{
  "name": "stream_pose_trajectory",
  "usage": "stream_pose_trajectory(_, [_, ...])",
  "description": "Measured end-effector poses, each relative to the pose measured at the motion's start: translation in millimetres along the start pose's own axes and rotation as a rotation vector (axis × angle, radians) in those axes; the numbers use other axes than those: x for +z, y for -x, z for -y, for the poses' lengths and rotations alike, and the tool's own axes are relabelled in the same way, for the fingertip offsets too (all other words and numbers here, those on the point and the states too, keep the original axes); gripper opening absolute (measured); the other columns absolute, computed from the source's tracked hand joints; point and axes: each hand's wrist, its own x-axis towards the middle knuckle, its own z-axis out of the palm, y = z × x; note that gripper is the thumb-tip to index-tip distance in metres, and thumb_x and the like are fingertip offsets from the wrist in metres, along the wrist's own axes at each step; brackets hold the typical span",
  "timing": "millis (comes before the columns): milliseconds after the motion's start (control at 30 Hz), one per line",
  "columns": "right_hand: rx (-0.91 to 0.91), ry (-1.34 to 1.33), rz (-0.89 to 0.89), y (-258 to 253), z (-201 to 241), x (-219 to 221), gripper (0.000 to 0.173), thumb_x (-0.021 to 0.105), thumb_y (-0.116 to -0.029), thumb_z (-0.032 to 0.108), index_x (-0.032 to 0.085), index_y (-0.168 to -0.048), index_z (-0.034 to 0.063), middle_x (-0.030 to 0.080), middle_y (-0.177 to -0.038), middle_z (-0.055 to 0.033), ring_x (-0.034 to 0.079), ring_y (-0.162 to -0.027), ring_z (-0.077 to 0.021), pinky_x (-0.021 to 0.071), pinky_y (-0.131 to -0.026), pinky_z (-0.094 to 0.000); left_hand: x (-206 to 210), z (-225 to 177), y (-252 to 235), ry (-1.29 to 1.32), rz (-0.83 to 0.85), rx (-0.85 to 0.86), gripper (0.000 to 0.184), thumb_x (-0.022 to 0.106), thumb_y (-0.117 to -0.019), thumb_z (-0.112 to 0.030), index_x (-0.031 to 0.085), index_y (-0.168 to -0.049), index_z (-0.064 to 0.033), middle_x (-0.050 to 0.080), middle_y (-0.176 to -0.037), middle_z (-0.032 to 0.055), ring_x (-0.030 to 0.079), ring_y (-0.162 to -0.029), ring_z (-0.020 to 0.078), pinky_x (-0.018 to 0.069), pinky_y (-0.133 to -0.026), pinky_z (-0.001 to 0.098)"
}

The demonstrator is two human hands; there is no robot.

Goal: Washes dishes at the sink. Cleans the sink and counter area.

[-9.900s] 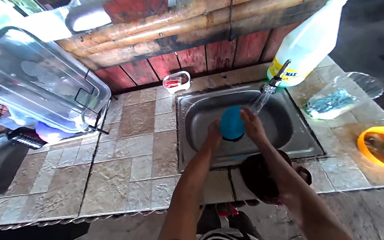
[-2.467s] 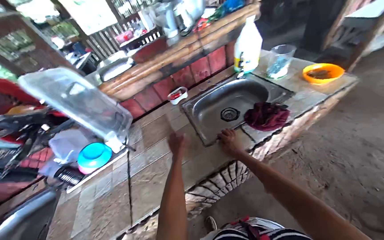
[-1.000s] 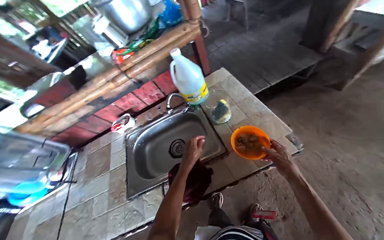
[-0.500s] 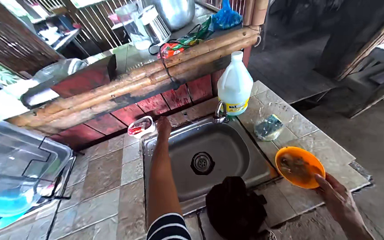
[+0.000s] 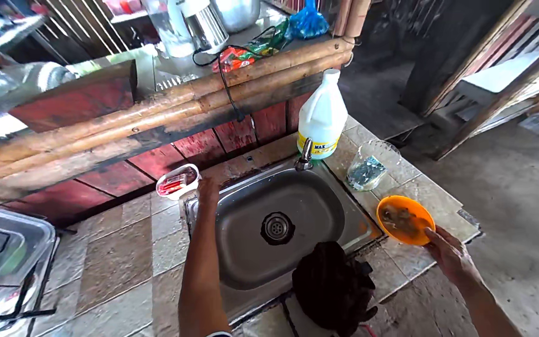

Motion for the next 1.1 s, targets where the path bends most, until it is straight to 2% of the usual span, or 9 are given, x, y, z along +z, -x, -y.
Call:
stream_pose_trajectory(67, [-0.007,-0.009,0.011,0,0,-1,0.029,0.044,-0.1054,0.017,0.054,-0.129,0.0015,0.069,-0.098,0.001,0.07,-0.081,-0.0029,0.0602,-0.074,-0.0216,-10,14,8,0.016,0.029,0.099,0.032,0.053,-0.1007,0.001,0.059,-0.131,0.0122,0.055,-0.14,0.0326,0.048,-0.136,0.0473,0.0367,-0.115,0.0572])
stream_pose_trajectory(200, [-0.007,-0.017,0.052,-1,1,-3,0.028,0.044,-0.1071,0.016,0.054,-0.129,0.0012,0.068,-0.099,-0.0017,0.07,-0.082,-0.0043,0.0606,-0.075,-0.023,-22,43,16,-0.014,0.067,0.215,0.036,0.061,-0.0939,0.005,0.064,-0.129,0.0064,0.059,-0.136,0.0293,0.053,-0.132,0.0453,0.0393,-0.113,0.0574])
stream_pose_trajectory(367, [-0.028,0.0,0.098,2,7,-9,0.034,0.044,-0.1082,0.018,0.052,-0.134,-0.0023,0.067,-0.109,-0.0099,0.07,-0.088,-0.0102,0.0604,-0.079,-0.0289,-30,56,58,0.046,0.011,0.161,0.032,0.052,-0.1017,-0.003,0.061,-0.13,0.0094,0.055,-0.141,0.0312,0.051,-0.135,0.0458,0.0372,-0.116,0.057])
stream_pose_trajectory(500, [-0.036,-0.047,0.139,-1,3,-12,0.033,0.044,-0.1088,0.018,0.052,-0.135,-0.0018,0.067,-0.11,-0.0111,0.07,-0.088,-0.0111,0.0609,-0.079,-0.0295,-43,38,97,0.09,0.001,-0.058,0.034,0.048,-0.1059,-0.011,0.06,-0.131,0.0096,0.056,-0.14,0.0319,0.048,-0.138,0.0452,0.0332,-0.118,0.0557])
stream_pose_trajectory(633, [-0.035,-0.066,0.181,-1,10,-13,0.036,0.046,-0.1087,0.019,0.05,-0.138,-0.0022,0.064,-0.119,-0.0162,0.069,-0.097,-0.0163,0.0598,-0.085,-0.034,-79,-38,146,0.372,-0.161,0.084,0.031,0.056,-0.1024,-0.012,0.066,-0.125,0.0066,0.065,-0.127,0.0282,0.059,-0.126,0.0428,0.041,-0.111,0.0581])
stream_pose_trajectory(833, [-0.053,-0.041,0.208,-6,-11,-25,0.036,0.049,-0.1089,0.018,0.054,-0.137,-0.0035,0.066,-0.121,-0.0209,0.07,-0.1,-0.0228,0.0593,-0.089,-0.0386,-55,-214,245,0.741,-0.442,0.71,0.023,0.06,-0.1014,-0.009,0.07,-0.115,0.0078,0.071,-0.113,0.023,0.07,-0.102,0.0281,0.0558,-0.095,0.0428])
stream_pose_trajectory(900, [-0.05,-0.036,0.238,-10,-17,-27,0.038,0.049,-0.1091,0.021,0.053,-0.139,-0.0023,0.066,-0.122,-0.0215,0.071,-0.101,-0.0251,0.0596,-0.091,-0.0404,-23,-278,263,0.711,-0.342,0.872,0.025,0.057,-0.1034,-0.01,0.07,-0.118,0.0064,0.071,-0.115,0.0231,0.071,-0.104,0.0304,0.0557,-0.097,0.0457])
stream_pose_trajectory(1000, [-0.073,-0.083,0.269,-11,-21,-27,0.038,0.05,-0.1088,0.019,0.052,-0.139,-0.0038,0.066,-0.12,-0.022,0.071,-0.097,-0.0247,0.0602,-0.088,-0.0392,15,-341,282,0.444,0.041,0.934,0.03,0.051,-0.1062,-0.01,0.068,-0.129,0.0006,0.07,-0.125,0.0215,0.066,-0.118,0.0378,0.0479,-0.107,0.0545])
stream_pose_trajectory(1100, [-0.061,-0.099,0.267,-12,-20,-27,0.037,0.05,-0.1085,0.018,0.052,-0.138,-0.0045,0.066,-0.12,-0.0227,0.071,-0.097,-0.0252,0.0599,-0.087,-0.0393,26,-361,297,0.452,-0.046,0.91,0.022,0.055,-0.1032,-0.006,0.073,-0.114,0.0004,0.073,-0.111,0.0215,0.07,-0.106,0.0377,0.0529,-0.098,0.0539])
